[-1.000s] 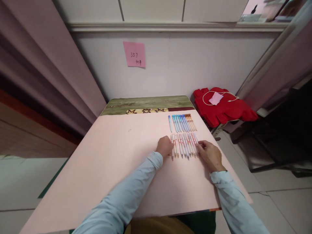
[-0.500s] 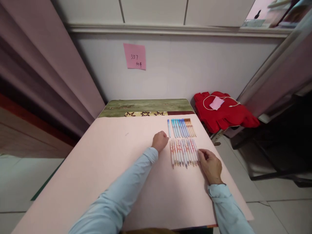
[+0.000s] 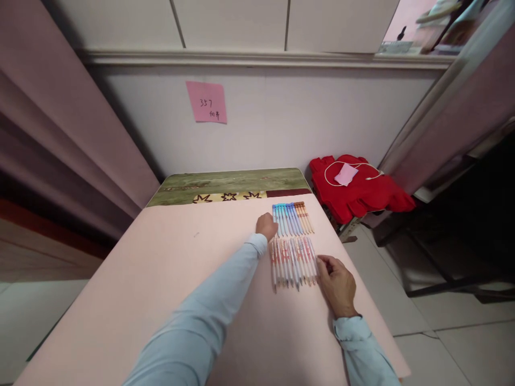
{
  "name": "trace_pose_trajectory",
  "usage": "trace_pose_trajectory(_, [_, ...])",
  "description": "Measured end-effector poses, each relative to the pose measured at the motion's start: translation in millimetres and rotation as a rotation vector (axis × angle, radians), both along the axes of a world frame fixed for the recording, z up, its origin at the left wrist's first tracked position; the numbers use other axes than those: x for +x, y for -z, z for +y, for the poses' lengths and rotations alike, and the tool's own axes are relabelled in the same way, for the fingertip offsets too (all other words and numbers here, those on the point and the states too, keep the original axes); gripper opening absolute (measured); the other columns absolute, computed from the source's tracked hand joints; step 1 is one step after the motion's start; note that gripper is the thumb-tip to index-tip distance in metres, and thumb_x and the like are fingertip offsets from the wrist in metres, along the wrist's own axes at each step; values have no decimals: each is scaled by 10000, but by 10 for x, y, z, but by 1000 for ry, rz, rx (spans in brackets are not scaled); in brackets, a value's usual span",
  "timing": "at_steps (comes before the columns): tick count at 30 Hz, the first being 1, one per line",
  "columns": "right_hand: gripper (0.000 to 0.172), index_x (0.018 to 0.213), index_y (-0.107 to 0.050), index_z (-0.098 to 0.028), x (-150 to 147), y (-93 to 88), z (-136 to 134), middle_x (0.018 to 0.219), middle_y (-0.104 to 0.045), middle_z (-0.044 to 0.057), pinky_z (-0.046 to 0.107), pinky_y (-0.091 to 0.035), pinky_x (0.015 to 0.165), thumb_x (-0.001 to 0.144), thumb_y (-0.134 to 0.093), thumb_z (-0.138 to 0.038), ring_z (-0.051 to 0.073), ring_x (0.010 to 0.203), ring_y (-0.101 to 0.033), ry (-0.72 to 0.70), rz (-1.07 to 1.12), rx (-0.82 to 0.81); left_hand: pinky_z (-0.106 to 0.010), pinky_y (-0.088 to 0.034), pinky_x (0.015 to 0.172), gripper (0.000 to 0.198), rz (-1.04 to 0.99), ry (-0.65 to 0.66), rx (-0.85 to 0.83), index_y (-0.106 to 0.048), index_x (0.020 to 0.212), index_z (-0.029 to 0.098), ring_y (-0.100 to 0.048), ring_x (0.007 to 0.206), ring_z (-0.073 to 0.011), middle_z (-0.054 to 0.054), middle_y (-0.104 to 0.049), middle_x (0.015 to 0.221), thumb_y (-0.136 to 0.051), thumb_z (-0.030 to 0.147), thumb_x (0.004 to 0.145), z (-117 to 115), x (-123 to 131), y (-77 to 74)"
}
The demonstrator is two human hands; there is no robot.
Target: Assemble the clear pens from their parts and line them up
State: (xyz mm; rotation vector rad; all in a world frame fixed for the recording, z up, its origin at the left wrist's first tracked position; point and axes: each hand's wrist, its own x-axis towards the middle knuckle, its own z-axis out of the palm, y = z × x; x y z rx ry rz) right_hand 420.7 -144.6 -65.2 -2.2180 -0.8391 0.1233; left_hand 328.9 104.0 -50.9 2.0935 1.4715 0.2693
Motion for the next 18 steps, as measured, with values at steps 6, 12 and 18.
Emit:
trace_pose_trajectory(6, [328,907,-746,-236,2,2,9,904,-730,36,295,-407,652,873,-505,-455,206,747,-644,0,-4,-9,-282,-462,899,244,10,5,-23,-702,1026,156,-647,1104,-240,-140,-721,1124,-641,203,795,40,-37,32])
trace_pose_trajectory(12, [359,926,-750,-245,-2,18,-3,909,-732,40,291,-402,635,868,-503,-499,213,757,-641,20,-8,-69,-279,-480,854,251,14,-17,-84,-709,1015,148,-665,1082,-250,-172,-718,1124,-646,263,801,-52,-52,-31])
trace_pose_trajectory(18, [378,955,-750,-264,-5,19,-5,918,-732,35,289,-396,620,862,-498,-530,221,755,-632,46,-28,-169,-281,-495,779,282,-30,-27,-164,-710,1009,93,-686,1028,-273,-214,-720,1080,-673,256,782,-174,-19,-139])
